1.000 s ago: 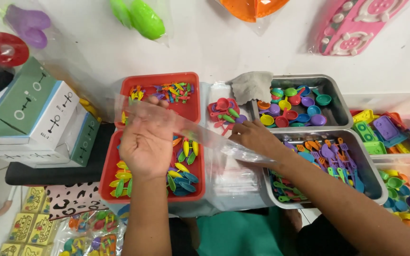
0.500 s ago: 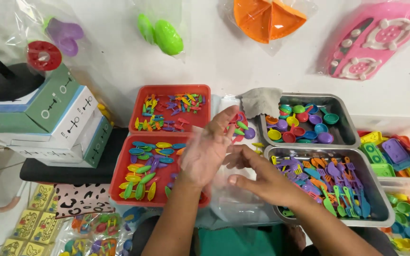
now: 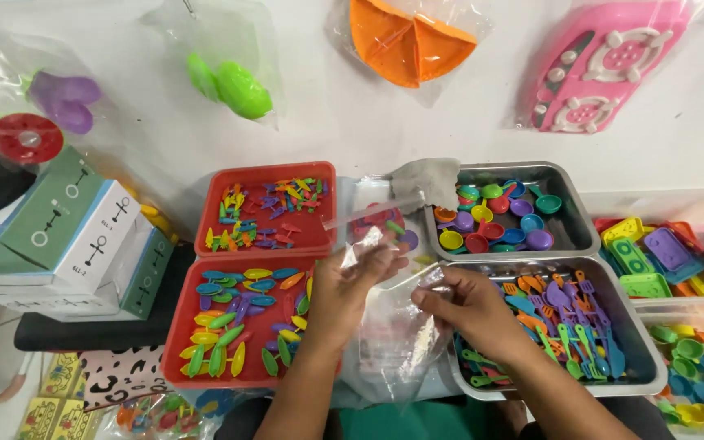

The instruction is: Cleaning small plastic toy components with a cloth and sorting them into trays or packing them into small bags.

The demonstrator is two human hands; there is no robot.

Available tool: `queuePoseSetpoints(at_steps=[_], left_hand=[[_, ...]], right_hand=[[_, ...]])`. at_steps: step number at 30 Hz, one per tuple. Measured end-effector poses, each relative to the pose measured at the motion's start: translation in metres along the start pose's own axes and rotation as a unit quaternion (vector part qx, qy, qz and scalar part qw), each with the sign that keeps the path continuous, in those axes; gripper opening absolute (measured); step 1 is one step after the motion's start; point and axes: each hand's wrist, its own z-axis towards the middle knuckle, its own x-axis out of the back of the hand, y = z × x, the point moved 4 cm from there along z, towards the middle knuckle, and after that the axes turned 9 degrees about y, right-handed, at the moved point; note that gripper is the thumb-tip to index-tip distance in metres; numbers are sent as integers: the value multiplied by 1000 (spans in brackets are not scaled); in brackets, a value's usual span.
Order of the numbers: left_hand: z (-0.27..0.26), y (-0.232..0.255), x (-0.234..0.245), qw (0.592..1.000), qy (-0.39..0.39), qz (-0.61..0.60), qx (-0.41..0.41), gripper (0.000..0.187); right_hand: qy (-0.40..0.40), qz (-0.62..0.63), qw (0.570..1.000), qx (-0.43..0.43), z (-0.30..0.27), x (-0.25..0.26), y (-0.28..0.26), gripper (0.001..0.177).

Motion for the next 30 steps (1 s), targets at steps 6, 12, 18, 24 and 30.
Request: queuePoseSetpoints(at_steps=[6,12,18,24,30], left_hand=[[-6,11,3,995,55,54,-58,30],[-6,14,5,998,15,33,-56,31],[-2,7,8,996,35,70,-50,35],[-11,-4,-9,992,-33,121,-12,28],[-17,2,-15,985,-71,157,-12,28]], right_hand=[[-238,-39,970,-40,-20,-13,-14,53],[-323,-198,917,-128,-29,-10,-42,51],[-206,-164,961,85,-16,-6,-45,58],[96,-232,875,414,-32,0,-86,48],[86,-233,881,403,-37,-7,-95,38]])
